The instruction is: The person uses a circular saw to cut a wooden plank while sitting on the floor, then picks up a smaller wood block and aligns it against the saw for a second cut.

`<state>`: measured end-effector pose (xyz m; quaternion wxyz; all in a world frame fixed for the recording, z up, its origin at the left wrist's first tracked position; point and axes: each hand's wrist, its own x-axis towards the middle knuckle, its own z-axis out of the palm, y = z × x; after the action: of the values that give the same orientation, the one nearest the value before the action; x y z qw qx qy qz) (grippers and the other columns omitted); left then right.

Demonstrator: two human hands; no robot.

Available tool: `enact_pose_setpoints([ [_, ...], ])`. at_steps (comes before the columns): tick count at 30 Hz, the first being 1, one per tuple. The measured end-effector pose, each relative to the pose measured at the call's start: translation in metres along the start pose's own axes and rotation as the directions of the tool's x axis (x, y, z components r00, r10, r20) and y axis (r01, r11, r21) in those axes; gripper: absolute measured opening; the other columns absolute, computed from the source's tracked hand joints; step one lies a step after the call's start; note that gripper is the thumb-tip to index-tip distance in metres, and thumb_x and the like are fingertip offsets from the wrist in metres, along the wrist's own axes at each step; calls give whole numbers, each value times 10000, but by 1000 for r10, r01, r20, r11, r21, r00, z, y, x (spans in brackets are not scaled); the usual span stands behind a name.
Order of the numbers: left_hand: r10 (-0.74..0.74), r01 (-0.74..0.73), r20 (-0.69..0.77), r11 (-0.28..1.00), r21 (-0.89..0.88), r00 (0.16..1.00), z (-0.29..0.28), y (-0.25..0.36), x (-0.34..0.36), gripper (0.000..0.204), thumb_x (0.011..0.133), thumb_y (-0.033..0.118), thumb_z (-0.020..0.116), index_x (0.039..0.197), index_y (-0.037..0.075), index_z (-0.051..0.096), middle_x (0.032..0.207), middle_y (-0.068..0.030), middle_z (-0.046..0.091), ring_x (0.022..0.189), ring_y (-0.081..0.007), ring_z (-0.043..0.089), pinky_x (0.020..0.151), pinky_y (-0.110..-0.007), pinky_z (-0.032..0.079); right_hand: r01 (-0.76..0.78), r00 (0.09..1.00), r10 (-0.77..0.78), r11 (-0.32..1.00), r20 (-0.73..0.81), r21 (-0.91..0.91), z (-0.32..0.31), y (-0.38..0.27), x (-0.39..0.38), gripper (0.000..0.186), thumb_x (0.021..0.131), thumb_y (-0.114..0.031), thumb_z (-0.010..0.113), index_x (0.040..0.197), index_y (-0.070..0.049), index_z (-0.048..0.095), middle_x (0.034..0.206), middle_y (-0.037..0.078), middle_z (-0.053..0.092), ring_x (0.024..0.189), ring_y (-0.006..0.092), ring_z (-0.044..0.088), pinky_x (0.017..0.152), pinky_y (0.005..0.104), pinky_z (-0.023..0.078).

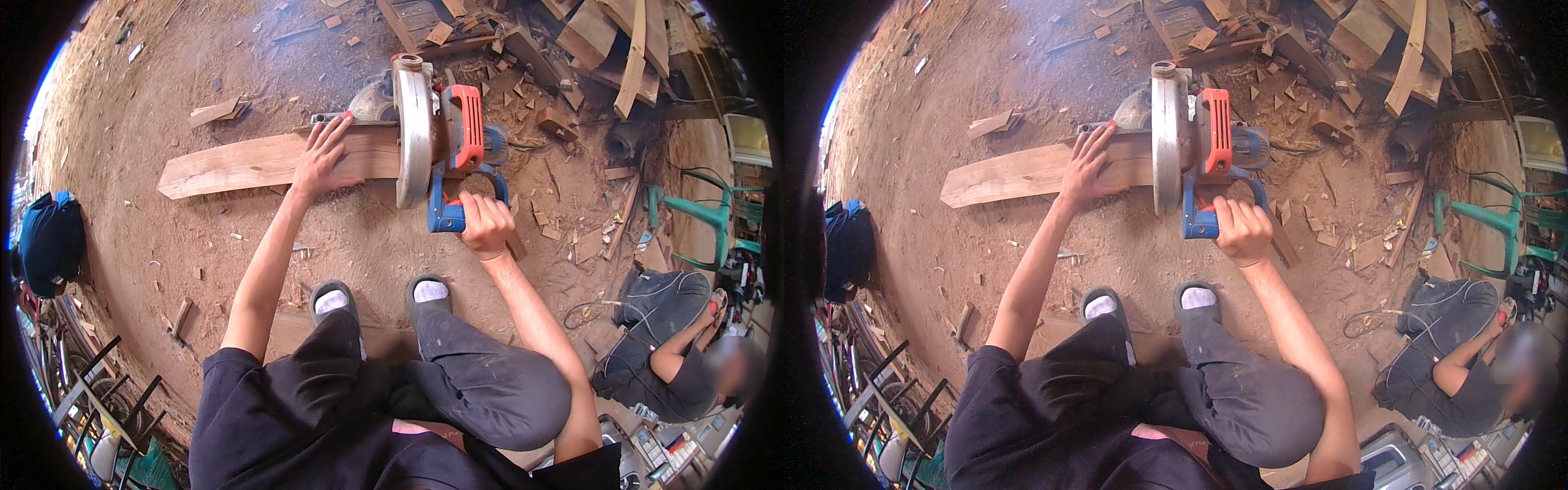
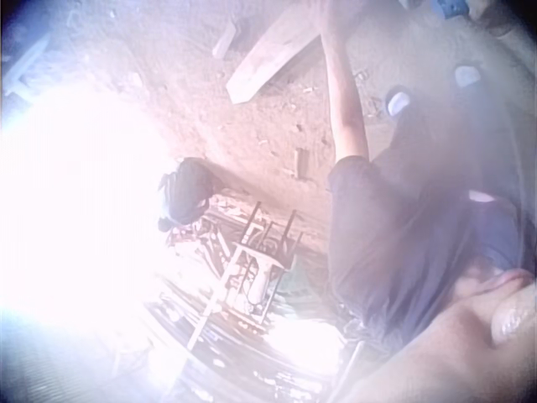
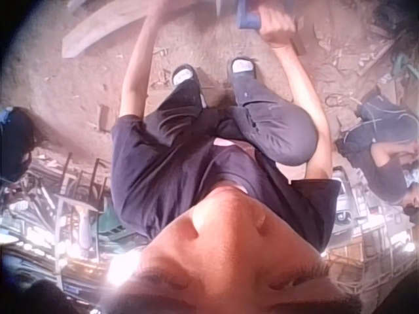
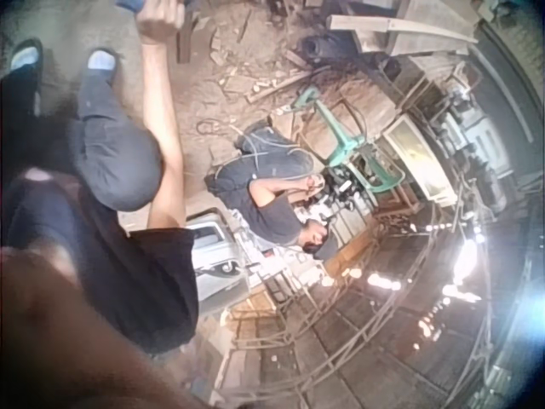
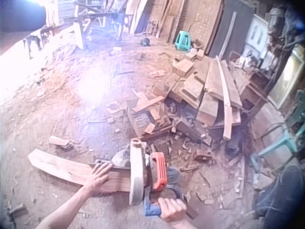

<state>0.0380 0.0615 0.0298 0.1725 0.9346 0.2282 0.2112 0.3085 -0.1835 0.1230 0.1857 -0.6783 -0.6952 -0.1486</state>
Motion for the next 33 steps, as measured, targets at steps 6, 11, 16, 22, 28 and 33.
enact_pose_setpoints([
  [6,-3,3,-4,1000,-1,1000,-2,0,1,518,653,427,912,870,71,604,1652,-121,367,1535,-309,314,1254,-522,229,4,1000,-4,1000,-24,5,2,0,0,203,818,-154,616,989,-77,695,728,14,634,628,180,620,560,338,429],
  [11,-19,19,10,1000,-9,1000,-3,5,2,516,648,420,915,890,61,634,1652,-120,367,1534,-307,316,1255,-526,229,3,1000,-3,1000,-13,0,1,0,-1,203,815,-154,619,986,-75,695,733,14,641,626,179,621,564,334,430],
  [16,-13,13,16,1000,-14,1000,-4,8,5,527,649,426,913,907,47,654,1649,-124,371,1533,-308,316,1256,-524,230,-4,1000,4,1000,-7,-6,1,3,-4,200,817,-153,617,984,-77,696,737,13,647,622,176,620,565,334,430],
  [22,4,-4,-12,1000,26,1000,-2,2,0,529,652,434,910,904,36,669,1646,-135,373,1528,-313,324,1255,-524,230,3,1000,-4,1000,-23,-24,2,-3,-1,186,832,-150,602,980,-81,691,746,0,650,639,157,627,571,326,435],
  [28,15,-16,12,1000,26,1000,0,0,3,577,649,449,913,939,15,668,1641,-151,371,1528,-338,319,1251,-537,217,-10,1000,10,999,4,-33,-2,-4,0,150,843,-163,608,960,-91,668,729,-19,610,658,138,627,574,312,432],
  [33,50,-48,-28,998,48,998,2,5,8,595,646,435,916,972,15,649,1642,-159,365,1526,-344,321,1249,-549,214,-17,999,17,999,-28,-28,0,-1,-3,150,846,-177,611,947,-89,678,716,-14,608,641,141,621,580,312,437],
])
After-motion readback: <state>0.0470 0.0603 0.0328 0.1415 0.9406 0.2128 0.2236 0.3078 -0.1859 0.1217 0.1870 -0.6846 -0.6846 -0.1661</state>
